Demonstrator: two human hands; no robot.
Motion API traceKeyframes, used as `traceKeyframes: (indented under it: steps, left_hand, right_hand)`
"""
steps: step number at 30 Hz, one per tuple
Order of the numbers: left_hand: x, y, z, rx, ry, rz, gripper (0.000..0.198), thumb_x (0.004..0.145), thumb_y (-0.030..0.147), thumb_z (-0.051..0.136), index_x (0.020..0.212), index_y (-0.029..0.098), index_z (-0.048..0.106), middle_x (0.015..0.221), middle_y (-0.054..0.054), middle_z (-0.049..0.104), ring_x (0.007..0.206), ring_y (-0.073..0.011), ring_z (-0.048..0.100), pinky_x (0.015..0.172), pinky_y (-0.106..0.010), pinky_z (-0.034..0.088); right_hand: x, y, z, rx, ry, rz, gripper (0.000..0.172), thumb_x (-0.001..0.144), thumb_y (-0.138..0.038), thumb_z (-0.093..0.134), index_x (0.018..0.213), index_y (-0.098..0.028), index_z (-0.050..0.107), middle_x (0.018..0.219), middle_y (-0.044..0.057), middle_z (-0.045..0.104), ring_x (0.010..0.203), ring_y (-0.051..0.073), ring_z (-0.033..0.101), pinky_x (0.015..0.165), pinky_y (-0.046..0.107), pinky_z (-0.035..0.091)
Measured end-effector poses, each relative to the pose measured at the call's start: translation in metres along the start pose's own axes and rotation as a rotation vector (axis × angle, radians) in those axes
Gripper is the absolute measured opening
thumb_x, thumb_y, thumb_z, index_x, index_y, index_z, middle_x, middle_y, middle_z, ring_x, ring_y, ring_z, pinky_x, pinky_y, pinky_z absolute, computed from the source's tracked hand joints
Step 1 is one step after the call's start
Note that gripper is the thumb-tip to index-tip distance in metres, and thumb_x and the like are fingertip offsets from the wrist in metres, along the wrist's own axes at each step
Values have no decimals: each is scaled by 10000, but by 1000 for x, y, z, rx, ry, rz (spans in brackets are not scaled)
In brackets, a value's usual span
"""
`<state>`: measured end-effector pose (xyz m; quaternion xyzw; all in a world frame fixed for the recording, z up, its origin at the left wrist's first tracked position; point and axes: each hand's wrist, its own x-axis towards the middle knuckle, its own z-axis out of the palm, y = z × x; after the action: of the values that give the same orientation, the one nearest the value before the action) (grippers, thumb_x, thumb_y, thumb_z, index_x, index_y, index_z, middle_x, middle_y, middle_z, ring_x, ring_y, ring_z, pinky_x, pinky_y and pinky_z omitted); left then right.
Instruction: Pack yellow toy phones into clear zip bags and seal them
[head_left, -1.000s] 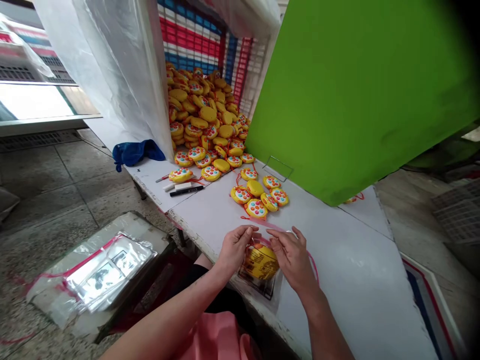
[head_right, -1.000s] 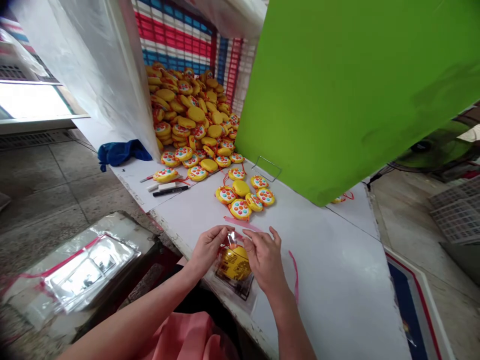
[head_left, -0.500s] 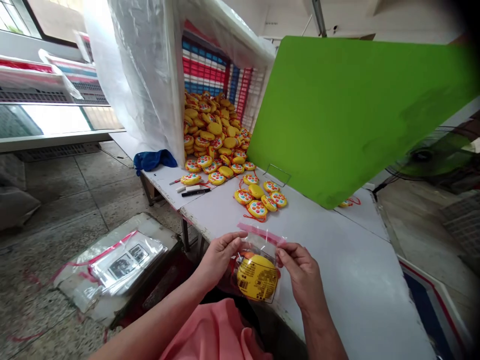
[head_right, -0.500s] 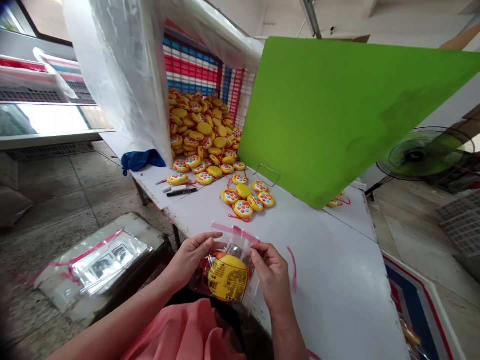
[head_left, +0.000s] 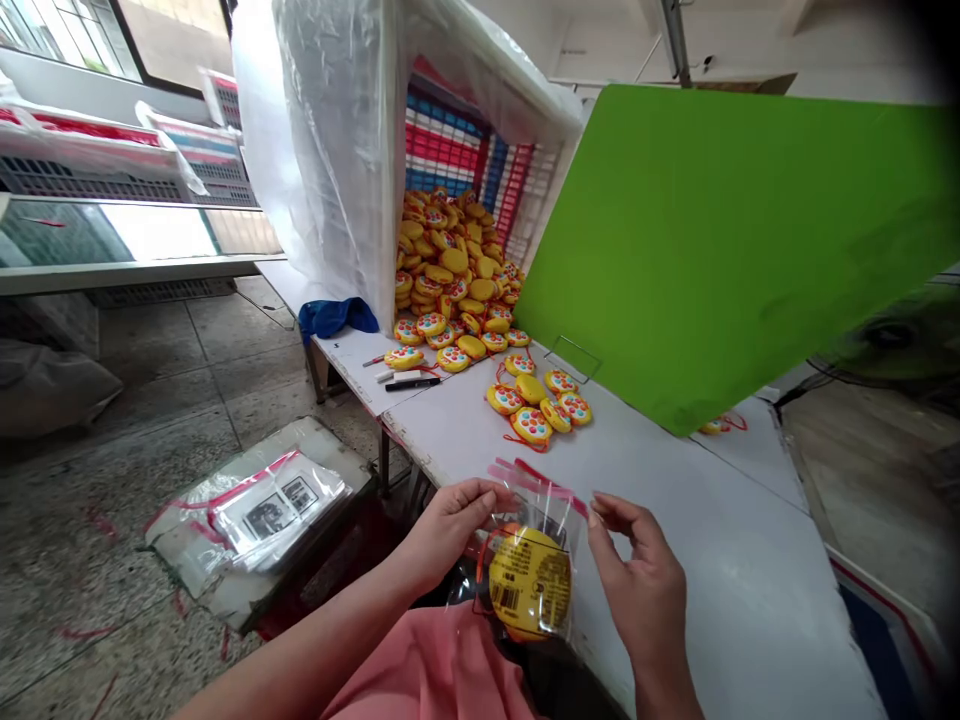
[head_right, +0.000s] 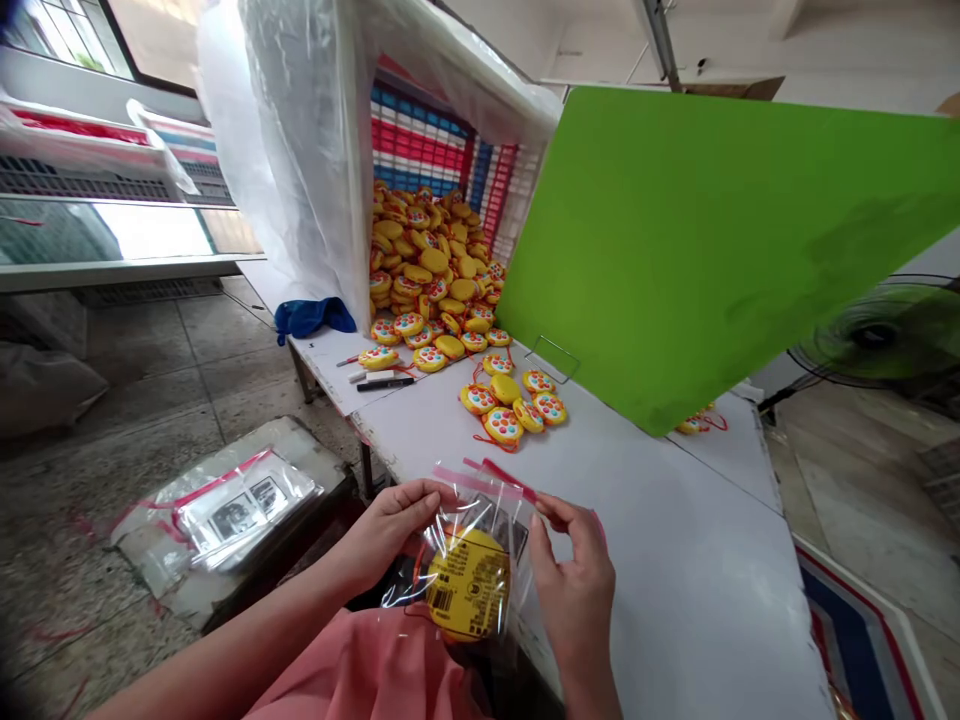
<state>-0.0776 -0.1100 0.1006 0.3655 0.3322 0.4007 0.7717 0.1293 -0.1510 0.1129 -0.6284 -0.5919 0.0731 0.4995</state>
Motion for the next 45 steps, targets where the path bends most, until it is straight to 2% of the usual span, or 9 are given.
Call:
traceKeyframes:
  steps: [5,12,15,18,23,27,33,38,45]
  left_hand:
    - [17,15,11,49,-58,46,468,784,475,647,1129,162,597,1041,-101,663,830,-183,639,515,-185,456]
    - [40,30,18,397,-78,221,413,889,433,500,1215,193,585,993,-63,687,806,-186,615,660,-251,494]
    - [49,31,22,569,-98,304,353,911,382,464,1177,208,618,1021,-59,688,884,-210,616,790,-285,478]
    - [60,24,28,585,-191,273,339,916,354,452,1176,214,617,1043,-68,687,963,-222,622,840,-298,471]
    - [81,-2,26,405,-244,51,349,889,375,484,1158,177,586,990,-92,689,923,-210,648,791,-304,489]
    - [96,-17,22,332,-171,-23,351,860,377,525,1140,170,565,968,-84,687,835,-183,641,749,-292,473]
    - [119,-32,14,325,-248,25,377,872,396,524,1190,193,548,1008,-78,673,914,-203,621,778,-309,470]
    - [138,-51,-7,279,-252,42,382,852,455,552,1095,164,598,1005,-73,657,935,-207,600,819,-313,462]
    - [140,-53,-13,254,-219,55,372,852,460,558,1067,162,618,996,-64,655,906,-195,584,843,-309,448]
  right_hand:
    - [34,-42,35,-199,-92,-532,252,863,-134,556,1103,-198,600,974,51,673,880,179,602,809,321,486]
    - [59,-43,57,-375,-228,-602,351,909,-115,457,1246,-176,535,954,74,673,873,212,586,796,352,469]
    - [69,-34,54,-339,-238,-497,285,893,-145,459,1132,-220,596,884,61,664,803,212,576,750,353,462]
    - [79,0,44,-198,-104,-214,136,830,-182,500,912,-221,602,817,40,633,710,181,550,667,313,459]
    - [76,96,-16,-62,181,327,133,705,-262,571,812,-186,592,809,42,640,707,186,571,679,317,451]
    - [60,106,-49,-101,140,496,266,727,-381,621,912,-190,638,900,59,660,817,226,603,765,356,452]
    - [67,49,12,4,-174,188,206,792,-374,633,908,-204,618,884,49,637,806,188,578,761,323,476]
    - [76,65,62,66,-317,211,255,766,-340,661,971,-194,622,921,52,638,775,179,584,714,316,502]
    - [73,75,78,-25,-391,72,156,870,-285,535,921,-220,667,897,55,643,837,192,592,752,330,494]
